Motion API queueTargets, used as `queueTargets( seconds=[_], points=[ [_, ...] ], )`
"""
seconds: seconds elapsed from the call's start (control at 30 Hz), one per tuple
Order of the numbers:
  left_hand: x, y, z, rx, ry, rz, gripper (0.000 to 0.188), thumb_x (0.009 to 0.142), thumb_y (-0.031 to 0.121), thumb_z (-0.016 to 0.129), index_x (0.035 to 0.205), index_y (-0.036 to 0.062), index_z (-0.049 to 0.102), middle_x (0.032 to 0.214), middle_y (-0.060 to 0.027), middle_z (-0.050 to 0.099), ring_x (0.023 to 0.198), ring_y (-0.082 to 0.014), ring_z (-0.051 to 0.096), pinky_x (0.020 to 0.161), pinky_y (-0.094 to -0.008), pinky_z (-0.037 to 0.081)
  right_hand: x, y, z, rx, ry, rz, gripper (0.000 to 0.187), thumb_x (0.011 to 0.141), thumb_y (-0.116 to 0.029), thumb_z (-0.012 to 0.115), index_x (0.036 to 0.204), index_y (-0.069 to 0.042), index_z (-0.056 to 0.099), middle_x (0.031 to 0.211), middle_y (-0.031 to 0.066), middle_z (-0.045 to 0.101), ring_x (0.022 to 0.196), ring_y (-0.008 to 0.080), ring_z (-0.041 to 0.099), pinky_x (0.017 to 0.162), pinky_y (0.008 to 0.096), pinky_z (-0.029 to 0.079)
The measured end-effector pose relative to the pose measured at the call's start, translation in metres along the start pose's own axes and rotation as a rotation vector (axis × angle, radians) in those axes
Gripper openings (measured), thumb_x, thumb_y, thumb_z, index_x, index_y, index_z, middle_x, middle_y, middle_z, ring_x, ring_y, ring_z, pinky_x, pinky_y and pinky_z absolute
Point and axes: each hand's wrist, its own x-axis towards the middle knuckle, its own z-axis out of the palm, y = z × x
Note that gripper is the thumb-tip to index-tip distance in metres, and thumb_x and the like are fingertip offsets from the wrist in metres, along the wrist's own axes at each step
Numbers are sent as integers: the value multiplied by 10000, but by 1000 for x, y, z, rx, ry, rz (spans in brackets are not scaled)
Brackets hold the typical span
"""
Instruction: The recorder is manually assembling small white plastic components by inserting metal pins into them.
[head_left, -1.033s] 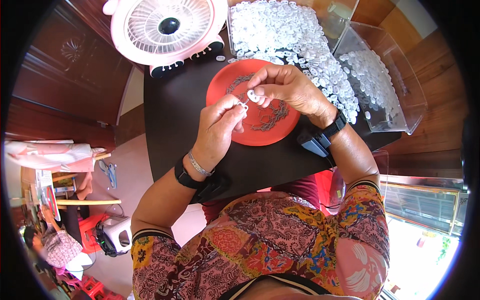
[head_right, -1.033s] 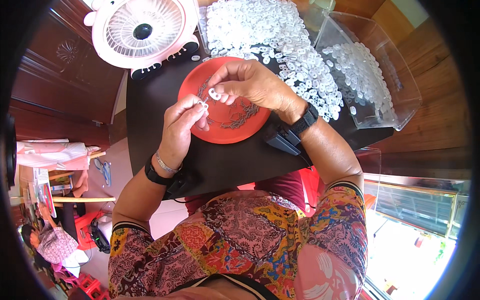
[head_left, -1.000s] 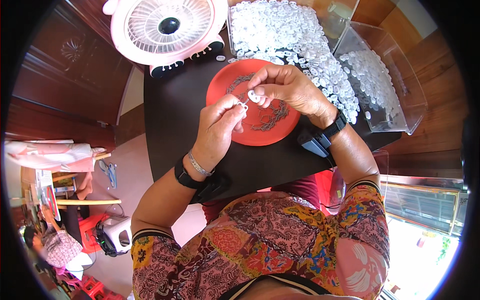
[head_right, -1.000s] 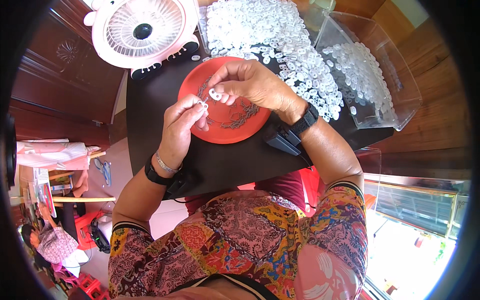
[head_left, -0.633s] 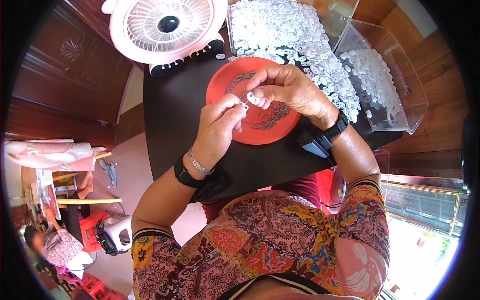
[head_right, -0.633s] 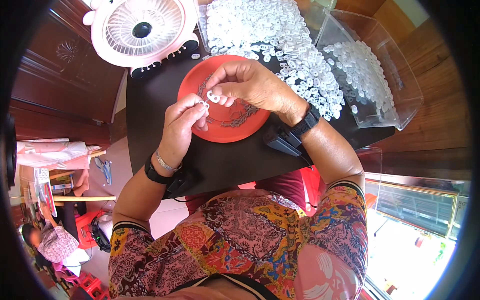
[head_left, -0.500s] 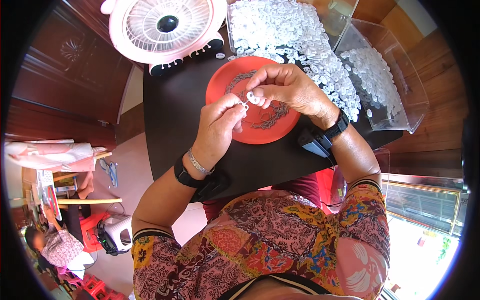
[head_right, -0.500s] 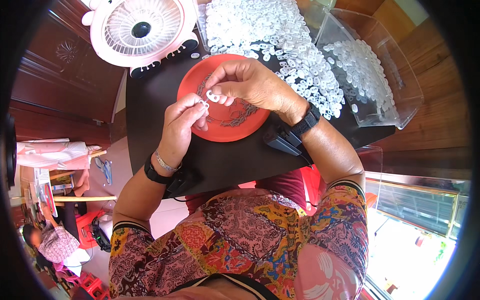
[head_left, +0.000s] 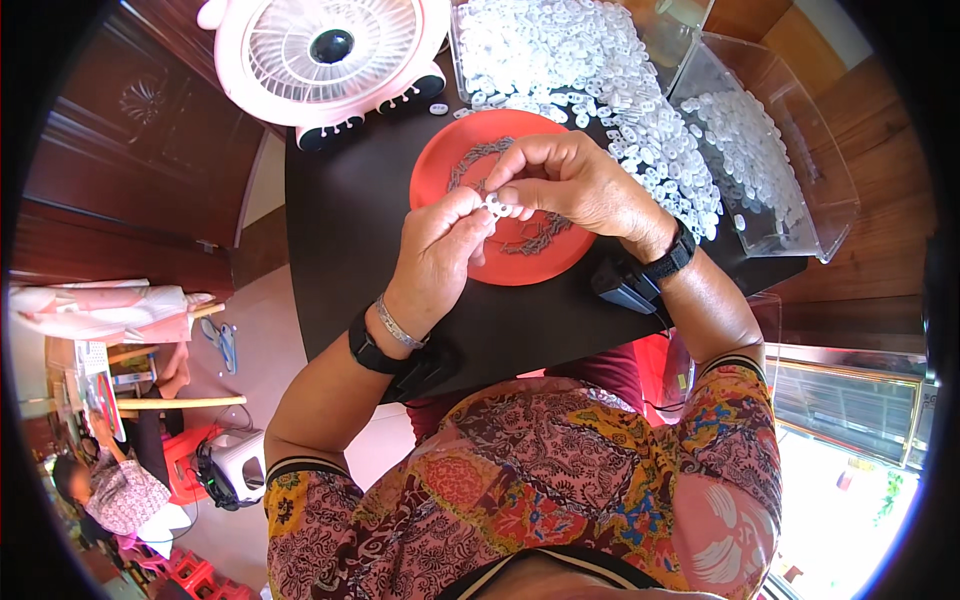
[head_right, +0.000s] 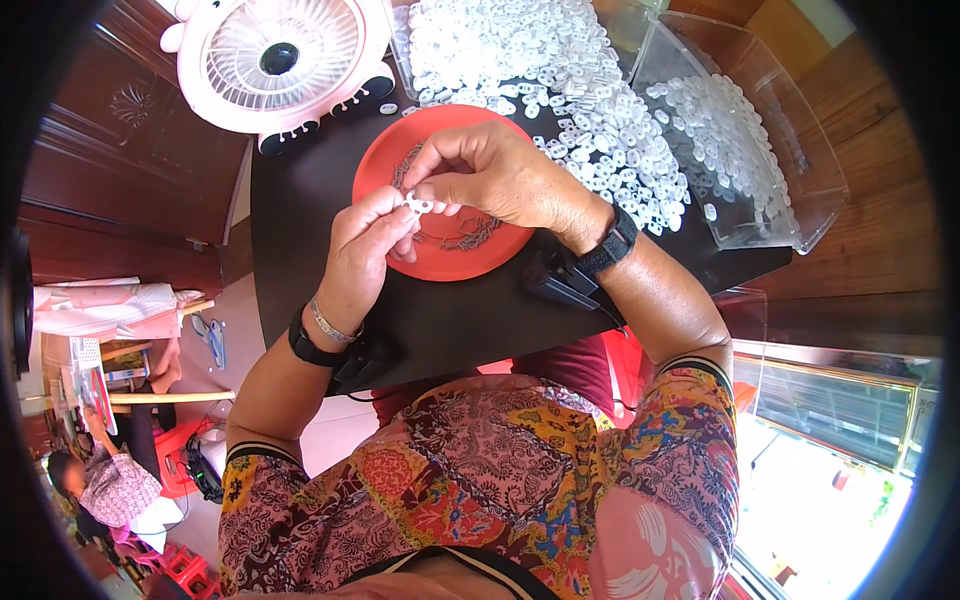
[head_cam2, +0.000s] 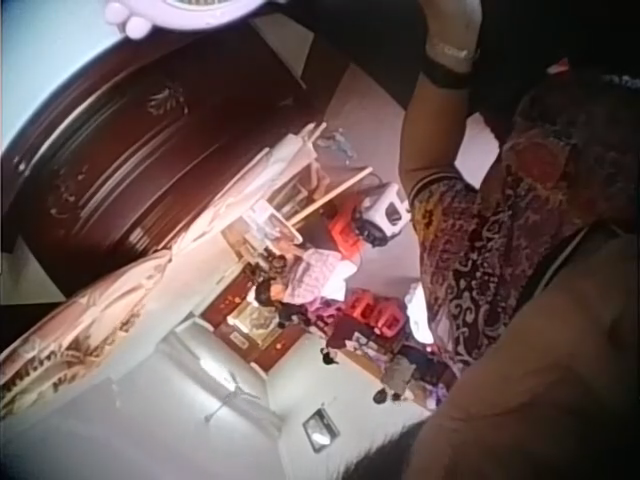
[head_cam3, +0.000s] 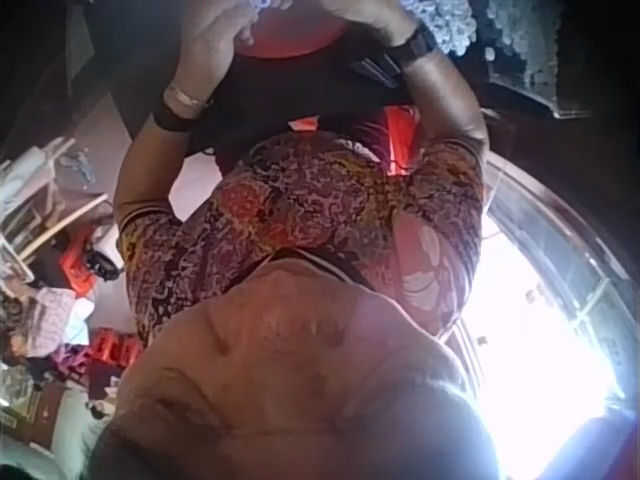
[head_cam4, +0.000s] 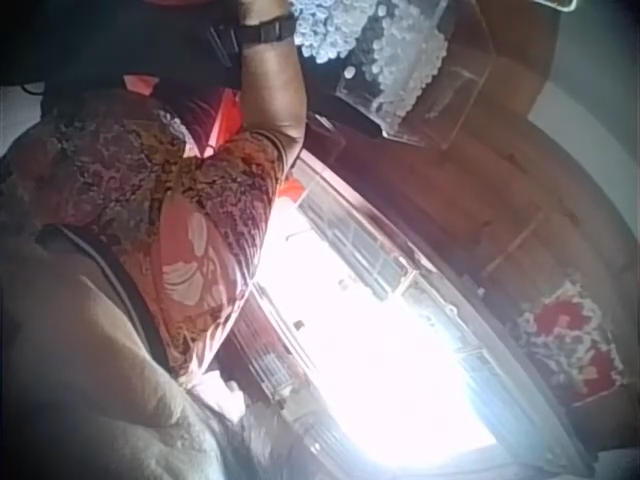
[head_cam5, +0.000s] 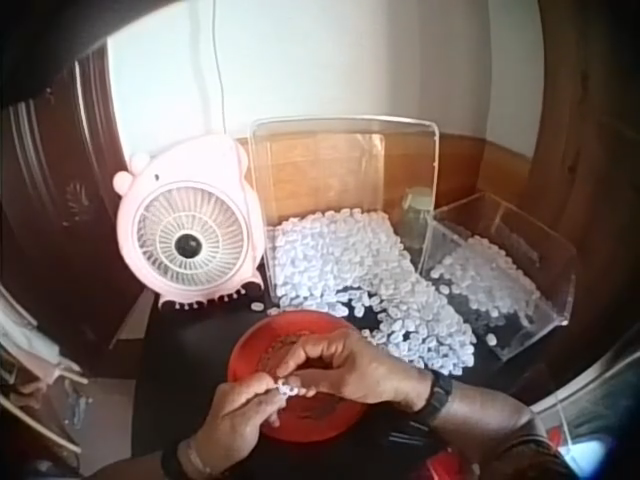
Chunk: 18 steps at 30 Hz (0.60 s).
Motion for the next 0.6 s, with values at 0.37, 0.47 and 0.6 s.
queueTargets(
  seconds=[0.37, 0.47, 0.6],
  points=[
    [1, 1, 3, -45, 52, 18, 237, 929, 193, 479, 823, -5, 557, 636, -18, 500, 576, -103, 496, 567, -227, 410, 1, 8, 10, -29, 109, -88, 122, 865, -76, 650, 960, 0, 652, 847, 18, 644, 772, 71, 573, 703, 225, 474],
    [1, 2, 2, -67, 63, -6, 242, 928, 201, 478, 828, -3, 560, 642, -21, 510, 585, -110, 515, 574, -231, 414, 2, 10, 11, -53, 114, -138, 121, 866, -82, 652, 953, 1, 655, 860, 21, 653, 793, 78, 586, 725, 232, 478],
    [-1, 2, 0, -90, 72, 6, 240, 929, 201, 463, 855, -5, 563, 658, -25, 523, 601, -115, 529, 587, -238, 424, 1, 6, 19, -152, 144, -216, 145, 850, -83, 669, 962, 8, 650, 875, 38, 666, 822, 84, 605, 742, 246, 490]
  ],
)
